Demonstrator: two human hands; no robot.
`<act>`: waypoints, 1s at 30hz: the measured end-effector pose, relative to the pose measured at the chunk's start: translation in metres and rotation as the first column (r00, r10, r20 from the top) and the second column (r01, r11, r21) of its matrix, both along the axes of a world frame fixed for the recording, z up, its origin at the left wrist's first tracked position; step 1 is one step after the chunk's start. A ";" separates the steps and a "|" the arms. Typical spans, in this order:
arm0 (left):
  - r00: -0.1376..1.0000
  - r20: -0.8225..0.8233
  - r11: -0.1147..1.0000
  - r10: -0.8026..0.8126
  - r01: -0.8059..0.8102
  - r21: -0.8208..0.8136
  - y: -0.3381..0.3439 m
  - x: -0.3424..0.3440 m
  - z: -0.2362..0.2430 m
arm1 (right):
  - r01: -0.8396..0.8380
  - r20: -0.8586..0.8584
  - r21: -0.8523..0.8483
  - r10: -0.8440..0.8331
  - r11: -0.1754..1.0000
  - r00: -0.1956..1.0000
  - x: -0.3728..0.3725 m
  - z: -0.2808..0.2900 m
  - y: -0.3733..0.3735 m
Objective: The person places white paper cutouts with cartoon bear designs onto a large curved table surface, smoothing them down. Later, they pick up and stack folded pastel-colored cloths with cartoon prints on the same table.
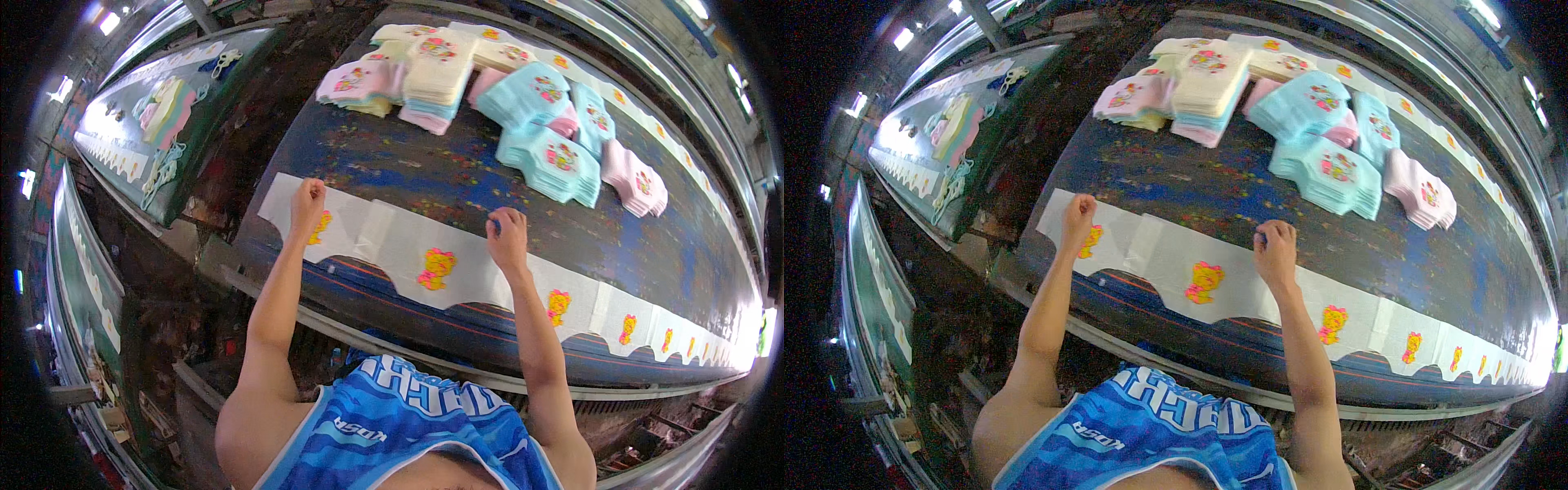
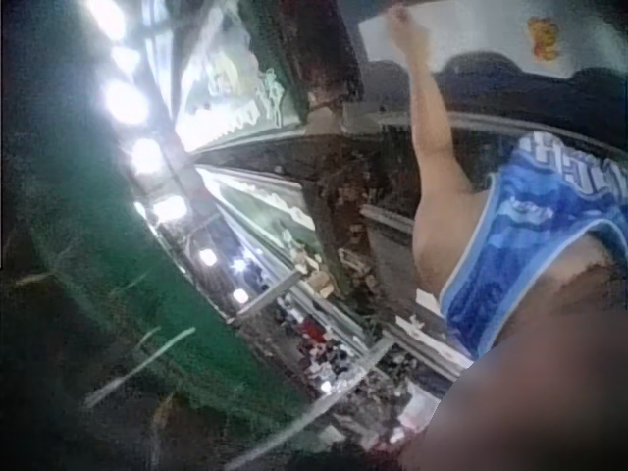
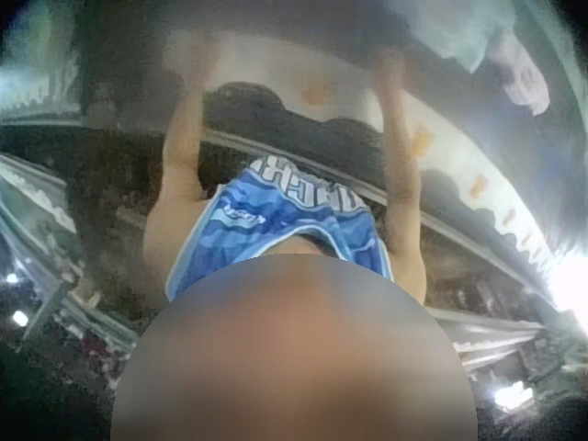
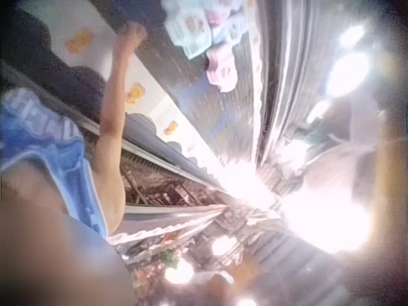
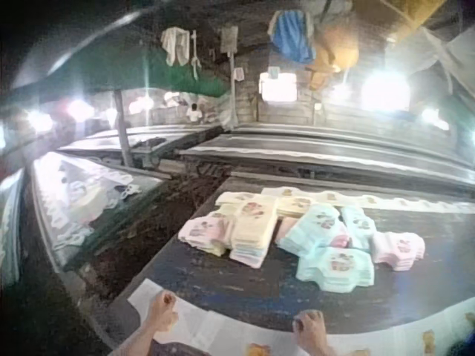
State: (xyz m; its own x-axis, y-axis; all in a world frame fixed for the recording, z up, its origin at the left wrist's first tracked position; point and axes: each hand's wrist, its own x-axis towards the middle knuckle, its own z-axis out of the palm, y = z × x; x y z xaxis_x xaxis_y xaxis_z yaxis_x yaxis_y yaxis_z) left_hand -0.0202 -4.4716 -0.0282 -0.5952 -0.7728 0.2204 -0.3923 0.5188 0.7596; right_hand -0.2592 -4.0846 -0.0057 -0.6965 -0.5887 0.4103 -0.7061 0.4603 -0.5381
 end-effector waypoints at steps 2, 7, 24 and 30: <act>0.997 0.069 0.996 0.040 -0.034 -0.081 -0.055 0.015 -0.010 | -0.083 -0.024 -0.027 0.082 0.996 0.996 0.024 -0.006 -0.049; 0.959 0.249 0.966 0.137 -0.073 -0.250 -0.137 0.047 -0.038 | -0.217 0.024 -0.036 0.218 0.975 0.976 0.087 -0.023 -0.160; 0.951 -0.197 0.971 -0.240 0.236 -0.046 -0.144 0.086 0.006 | -0.115 0.078 0.205 0.101 0.972 0.992 0.130 -0.017 -0.226; 0.969 -0.156 0.980 -0.193 0.182 -0.078 -0.164 0.066 0.004 | -0.121 0.180 0.193 0.086 0.974 0.980 0.121 0.000 -0.238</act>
State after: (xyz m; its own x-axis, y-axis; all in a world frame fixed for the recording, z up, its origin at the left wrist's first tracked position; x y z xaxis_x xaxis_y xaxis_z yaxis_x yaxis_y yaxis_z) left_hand 0.0457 -4.6359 -0.0238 -0.6806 -0.6323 0.3700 -0.1582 0.6200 0.7685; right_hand -0.1377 -4.3227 -0.0053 -0.6767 -0.7193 0.1570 -0.6619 0.5010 -0.5576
